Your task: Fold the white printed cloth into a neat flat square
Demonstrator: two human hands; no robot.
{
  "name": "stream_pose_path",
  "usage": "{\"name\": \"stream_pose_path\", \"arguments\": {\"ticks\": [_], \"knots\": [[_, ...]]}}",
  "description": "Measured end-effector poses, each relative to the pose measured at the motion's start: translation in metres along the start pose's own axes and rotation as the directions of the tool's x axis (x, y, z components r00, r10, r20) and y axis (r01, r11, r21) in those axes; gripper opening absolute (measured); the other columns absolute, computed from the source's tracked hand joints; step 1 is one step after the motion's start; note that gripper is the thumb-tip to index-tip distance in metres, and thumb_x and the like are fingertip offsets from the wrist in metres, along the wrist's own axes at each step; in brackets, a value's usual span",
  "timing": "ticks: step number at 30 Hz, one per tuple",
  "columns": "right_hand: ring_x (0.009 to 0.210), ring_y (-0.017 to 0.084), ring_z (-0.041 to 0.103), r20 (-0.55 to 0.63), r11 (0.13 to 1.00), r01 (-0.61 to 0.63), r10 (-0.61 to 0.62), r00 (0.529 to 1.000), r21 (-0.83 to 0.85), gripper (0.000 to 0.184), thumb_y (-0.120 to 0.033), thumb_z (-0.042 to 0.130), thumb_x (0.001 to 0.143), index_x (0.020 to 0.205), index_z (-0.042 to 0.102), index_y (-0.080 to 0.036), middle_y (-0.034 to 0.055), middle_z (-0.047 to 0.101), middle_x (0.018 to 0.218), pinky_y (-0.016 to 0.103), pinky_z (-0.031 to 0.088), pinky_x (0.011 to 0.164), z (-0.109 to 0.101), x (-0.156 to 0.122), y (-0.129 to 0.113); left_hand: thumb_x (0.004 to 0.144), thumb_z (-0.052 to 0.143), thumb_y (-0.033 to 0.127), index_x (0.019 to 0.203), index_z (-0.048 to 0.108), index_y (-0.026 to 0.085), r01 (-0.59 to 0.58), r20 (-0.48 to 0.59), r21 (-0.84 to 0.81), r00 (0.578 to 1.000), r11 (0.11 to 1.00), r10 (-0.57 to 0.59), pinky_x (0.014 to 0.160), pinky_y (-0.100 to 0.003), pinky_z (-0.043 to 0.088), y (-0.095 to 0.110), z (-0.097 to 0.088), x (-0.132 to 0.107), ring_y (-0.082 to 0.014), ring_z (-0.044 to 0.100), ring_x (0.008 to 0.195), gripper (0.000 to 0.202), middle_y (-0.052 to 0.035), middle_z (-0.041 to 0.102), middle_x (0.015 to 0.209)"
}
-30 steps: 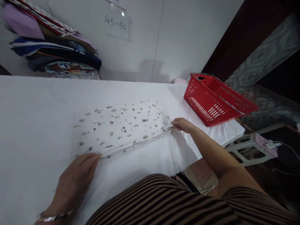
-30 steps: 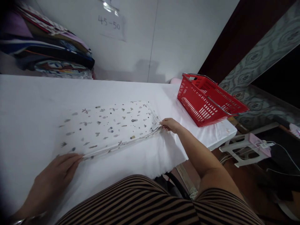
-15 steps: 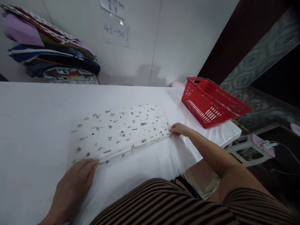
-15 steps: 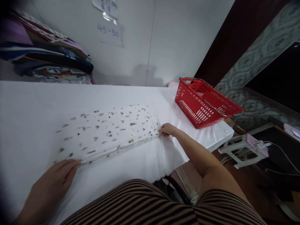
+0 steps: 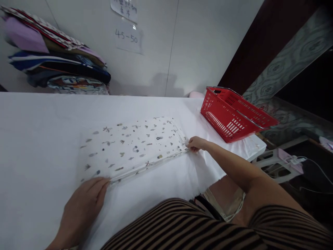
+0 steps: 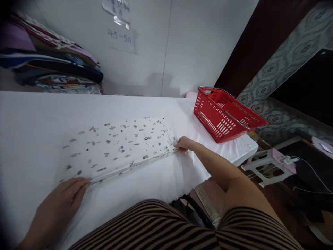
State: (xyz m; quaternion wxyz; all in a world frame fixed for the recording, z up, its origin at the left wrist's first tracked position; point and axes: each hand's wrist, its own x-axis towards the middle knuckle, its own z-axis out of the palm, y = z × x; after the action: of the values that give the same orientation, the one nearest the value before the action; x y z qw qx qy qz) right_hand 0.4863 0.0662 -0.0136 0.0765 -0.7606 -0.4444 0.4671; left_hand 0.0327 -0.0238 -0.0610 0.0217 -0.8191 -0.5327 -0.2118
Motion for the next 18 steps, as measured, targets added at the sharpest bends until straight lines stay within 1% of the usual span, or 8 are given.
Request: {"name": "stream_pose_path", "arguments": {"ticks": [4,6,8,13,18], "knots": [[0.04,0.009,0.055,0.039,0.991,-0.073,0.077,0.996,-0.109,0.025,-0.031,0.069,0.076,0.066,0.054,-0.014,-0.0007,0.058,0.048,0.019,0.045,0.043,0.0,-0.008,-0.01,0.087,0.03,0.04,0.09,0.066,0.017,-0.004,-0.027,-0.003,1.0,1.0,0.004,0.085,-0.037,0.045,-0.003,0.005,-0.001,-0.0219,0.059,0.088,0.042,-0.0073,0.067,0.094],[0.041,0.009,0.055,0.03,0.976,-0.106,0.114,0.993,-0.192,0.025,-0.032,0.067,0.077,0.066,0.055,-0.013,-0.0006,0.058,0.049,0.019,0.044,0.043,0.0,-0.014,-0.017,0.087,0.031,0.04,0.09,0.066,0.017,-0.007,-0.023,-0.004,1.0,1.0,0.007,0.085,-0.037,0.045,-0.005,0.008,-0.001,-0.0219,0.059,0.088,0.042,-0.0071,0.067,0.094],[0.042,0.01,0.056,0.009,0.962,-0.117,0.123,0.992,-0.246,0.024,-0.032,0.067,0.076,0.068,0.056,-0.013,-0.0013,0.058,0.05,0.018,0.043,0.043,0.0,-0.019,-0.024,0.087,0.031,0.04,0.089,0.066,0.017,-0.02,-0.025,0.004,0.999,1.0,0.02,0.084,-0.037,0.045,-0.007,0.01,-0.001,-0.0217,0.059,0.088,0.041,-0.0071,0.067,0.094],[0.043,0.01,0.057,-0.038,0.95,-0.13,0.124,0.992,-0.284,0.015,-0.023,0.068,0.073,0.07,0.059,-0.012,-0.0018,0.056,0.048,0.018,0.041,0.043,0.003,-0.019,-0.031,0.088,0.031,0.039,0.088,0.067,0.016,-0.068,-0.075,0.026,0.995,0.997,0.07,0.082,-0.036,0.045,-0.009,0.011,-0.001,-0.0211,0.059,0.086,0.043,-0.0068,0.067,0.09],[0.043,0.011,0.056,-0.076,0.946,-0.126,0.108,0.991,-0.298,0.011,-0.018,0.067,0.07,0.068,0.059,-0.012,-0.0017,0.055,0.046,0.019,0.042,0.045,0.008,-0.013,-0.029,0.088,0.031,0.039,0.089,0.067,0.017,-0.067,-0.075,0.026,0.995,0.997,0.069,0.081,-0.035,0.045,-0.011,0.012,-0.002,-0.0208,0.059,0.087,0.042,-0.0058,0.068,0.091]]}}
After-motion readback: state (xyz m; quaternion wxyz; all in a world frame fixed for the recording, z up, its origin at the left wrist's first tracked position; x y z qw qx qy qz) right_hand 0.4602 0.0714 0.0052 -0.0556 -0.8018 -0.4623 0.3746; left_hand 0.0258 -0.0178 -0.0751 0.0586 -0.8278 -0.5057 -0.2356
